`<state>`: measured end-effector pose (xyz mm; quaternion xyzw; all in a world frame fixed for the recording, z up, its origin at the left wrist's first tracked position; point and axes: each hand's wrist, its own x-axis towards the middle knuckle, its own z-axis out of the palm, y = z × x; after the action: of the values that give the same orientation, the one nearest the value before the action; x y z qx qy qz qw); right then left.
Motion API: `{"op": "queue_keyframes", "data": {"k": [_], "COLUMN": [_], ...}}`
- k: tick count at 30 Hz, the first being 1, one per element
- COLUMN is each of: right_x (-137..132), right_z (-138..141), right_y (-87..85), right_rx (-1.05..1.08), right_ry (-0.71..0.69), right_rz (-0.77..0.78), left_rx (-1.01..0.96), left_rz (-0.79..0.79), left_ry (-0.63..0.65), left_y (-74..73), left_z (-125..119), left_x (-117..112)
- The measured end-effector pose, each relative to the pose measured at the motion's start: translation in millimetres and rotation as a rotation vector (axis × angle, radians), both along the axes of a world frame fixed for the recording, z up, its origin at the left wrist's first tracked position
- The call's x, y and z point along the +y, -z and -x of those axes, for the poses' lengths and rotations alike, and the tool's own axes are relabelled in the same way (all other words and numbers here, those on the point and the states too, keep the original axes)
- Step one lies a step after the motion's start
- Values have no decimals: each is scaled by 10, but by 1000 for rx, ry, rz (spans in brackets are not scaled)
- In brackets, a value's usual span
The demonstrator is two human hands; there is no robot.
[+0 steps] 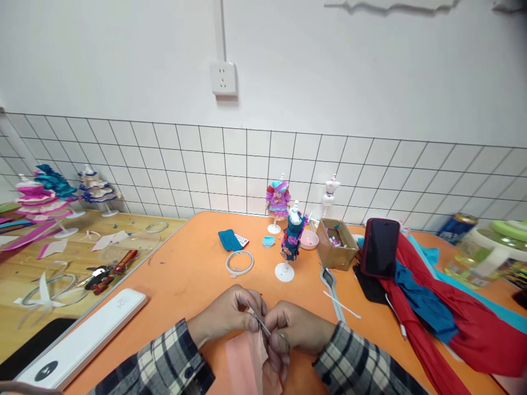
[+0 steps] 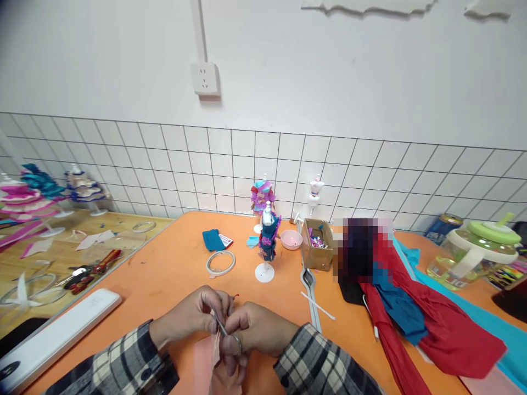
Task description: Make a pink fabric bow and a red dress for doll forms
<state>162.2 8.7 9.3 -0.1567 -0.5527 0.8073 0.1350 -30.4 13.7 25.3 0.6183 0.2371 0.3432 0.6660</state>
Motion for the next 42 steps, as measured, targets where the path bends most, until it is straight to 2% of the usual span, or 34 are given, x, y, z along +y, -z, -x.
{"op": "queue_keyframes", "data": {"k": [3,7,11,14,18,22,24,26,28,30,32,35,37,39,42], "right_x": [0,-7,-34,-53,-41,31,76,115,136,139,129,107,97,94,99], "right_z": [12,33,44,55,49,-80,-219,-398,-592,-766,-896,-993,-1010,-1008,-1005], "right_y": [53,131,210,290,355,308,277,258,244,227,201,162,148,152,188], "right_rx": [46,78,163,178,196,197,165,107,11,-152,-405,-777,-902,-973,-1035], "right_ry": [-37,-37,-62,-66,-7,71,174,300,401,508,600,641,648,651,622], "right_rz": [92,85,175,167,192,200,121,-21,-175,-350,-592,-894,-983,-1008,-881], "left_rx": [-1,-8,28,49,103,147,193,271,349,396,407,313,220,147,117], "left_rz": [14,15,-13,-15,-6,-42,-85,-121,-140,-149,-188,-324,-380,-374,-310], "left_ry": [23,10,34,43,-13,-135,-217,-279,-288,-231,-138,-28,-3,-22,-117], "left_y": [36,58,71,94,129,123,96,64,40,30,26,23,26,29,19], "left_z": [-7,-20,-27,-29,-44,-39,-3,44,75,70,29,-38,-44,-8,97], "left_x": [-11,-18,-14,-10,-1,38,74,105,109,73,3,-102,-128,-102,5]}}
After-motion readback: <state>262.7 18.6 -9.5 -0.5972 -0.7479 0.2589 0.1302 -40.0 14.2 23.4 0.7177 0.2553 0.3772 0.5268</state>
